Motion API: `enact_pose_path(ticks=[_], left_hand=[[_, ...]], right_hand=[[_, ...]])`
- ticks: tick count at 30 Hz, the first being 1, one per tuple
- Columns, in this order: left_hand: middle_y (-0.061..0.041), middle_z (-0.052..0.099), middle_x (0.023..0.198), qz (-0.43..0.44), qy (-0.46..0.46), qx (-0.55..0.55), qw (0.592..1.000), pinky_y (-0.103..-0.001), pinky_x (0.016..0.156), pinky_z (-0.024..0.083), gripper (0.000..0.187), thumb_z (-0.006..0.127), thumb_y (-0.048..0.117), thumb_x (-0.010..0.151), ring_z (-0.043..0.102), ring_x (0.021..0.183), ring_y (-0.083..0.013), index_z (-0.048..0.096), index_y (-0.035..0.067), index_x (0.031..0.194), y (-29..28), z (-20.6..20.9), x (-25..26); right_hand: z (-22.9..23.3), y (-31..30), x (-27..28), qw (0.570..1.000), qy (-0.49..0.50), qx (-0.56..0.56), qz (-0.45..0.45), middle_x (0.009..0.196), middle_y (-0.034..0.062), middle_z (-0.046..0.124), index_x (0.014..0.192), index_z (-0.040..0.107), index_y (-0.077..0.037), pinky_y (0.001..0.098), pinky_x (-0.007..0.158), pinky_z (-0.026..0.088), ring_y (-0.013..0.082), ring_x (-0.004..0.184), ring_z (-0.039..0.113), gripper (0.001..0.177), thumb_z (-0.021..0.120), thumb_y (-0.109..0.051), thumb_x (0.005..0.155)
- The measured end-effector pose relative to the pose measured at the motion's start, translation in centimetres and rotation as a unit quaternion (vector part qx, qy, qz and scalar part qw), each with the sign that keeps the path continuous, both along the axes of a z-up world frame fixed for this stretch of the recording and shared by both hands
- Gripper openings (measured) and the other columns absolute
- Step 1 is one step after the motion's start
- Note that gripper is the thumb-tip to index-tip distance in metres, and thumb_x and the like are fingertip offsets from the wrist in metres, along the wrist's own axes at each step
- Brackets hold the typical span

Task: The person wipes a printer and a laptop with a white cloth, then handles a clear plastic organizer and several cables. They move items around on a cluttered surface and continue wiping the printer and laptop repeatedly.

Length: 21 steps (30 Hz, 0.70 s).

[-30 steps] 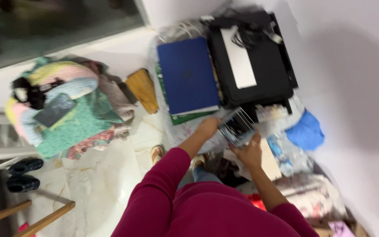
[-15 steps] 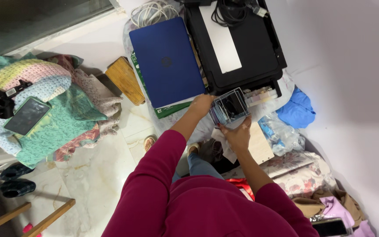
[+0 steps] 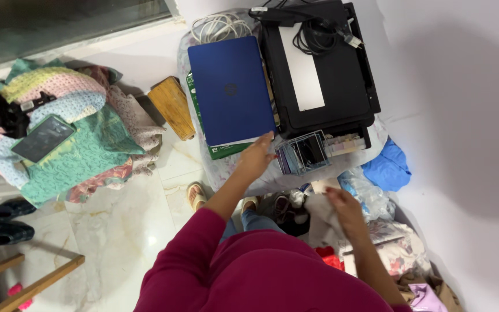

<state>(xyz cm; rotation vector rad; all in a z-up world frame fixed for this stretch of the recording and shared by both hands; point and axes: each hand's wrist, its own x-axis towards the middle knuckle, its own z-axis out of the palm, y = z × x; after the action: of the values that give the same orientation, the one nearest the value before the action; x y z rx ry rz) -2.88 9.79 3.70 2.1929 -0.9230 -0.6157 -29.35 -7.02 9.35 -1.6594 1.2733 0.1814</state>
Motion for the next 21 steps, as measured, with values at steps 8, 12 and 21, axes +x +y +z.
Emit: enact_pose_path(ticks=[8, 12, 21], left_hand=[[-0.014, 0.040, 0.161, 0.039, -0.131, -0.010, 0.991, -0.049, 0.119, 0.034, 0.072, 0.068, 0.034, 0.097, 0.039, 0.147, -0.0398, 0.035, 0.012, 0.158, 1.0, 6.3, 5.4], [-0.010, 0.034, 0.164, 0.055, -0.202, -0.021, 0.978, -0.059, 0.123, 0.019, 0.081, 0.075, 0.040, 0.092, 0.021, 0.155, -0.0373, 0.035, 0.016, 0.158, -3.4, 8.9, 10.7], [-0.006, 0.006, 0.171, -0.108, -0.191, 0.101, 0.971, -0.067, 0.124, 0.003, 0.093, 0.075, 0.039, 0.088, -0.003, 0.157, -0.0341, 0.022, 0.027, 0.163, -16.1, 9.4, 21.1]], right_hand=[[6.6, -3.3, 0.8, 0.937, -0.259, 0.154, -0.176, 0.142, 0.0237, 0.061, 0.150, 0.052, 0.001, 0.0446, 0.114, 0.046, 0.0341, 0.133, 0.059, 0.089, 0.076, -0.052, 0.082], [7.6, -2.1, 6.2, 0.942, -0.236, 0.103, -0.213, 0.140, 0.0169, 0.060, 0.153, 0.042, -0.005, 0.0426, 0.110, 0.049, 0.0299, 0.129, 0.061, 0.086, 0.077, -0.039, 0.082], [9.7, 0.7, 16.9, 0.830, -0.407, 0.244, -0.294, 0.128, 0.0127, 0.064, 0.148, 0.047, -0.003, 0.0372, 0.095, 0.059, 0.0233, 0.113, 0.067, 0.054, 0.061, -0.014, 0.097]])
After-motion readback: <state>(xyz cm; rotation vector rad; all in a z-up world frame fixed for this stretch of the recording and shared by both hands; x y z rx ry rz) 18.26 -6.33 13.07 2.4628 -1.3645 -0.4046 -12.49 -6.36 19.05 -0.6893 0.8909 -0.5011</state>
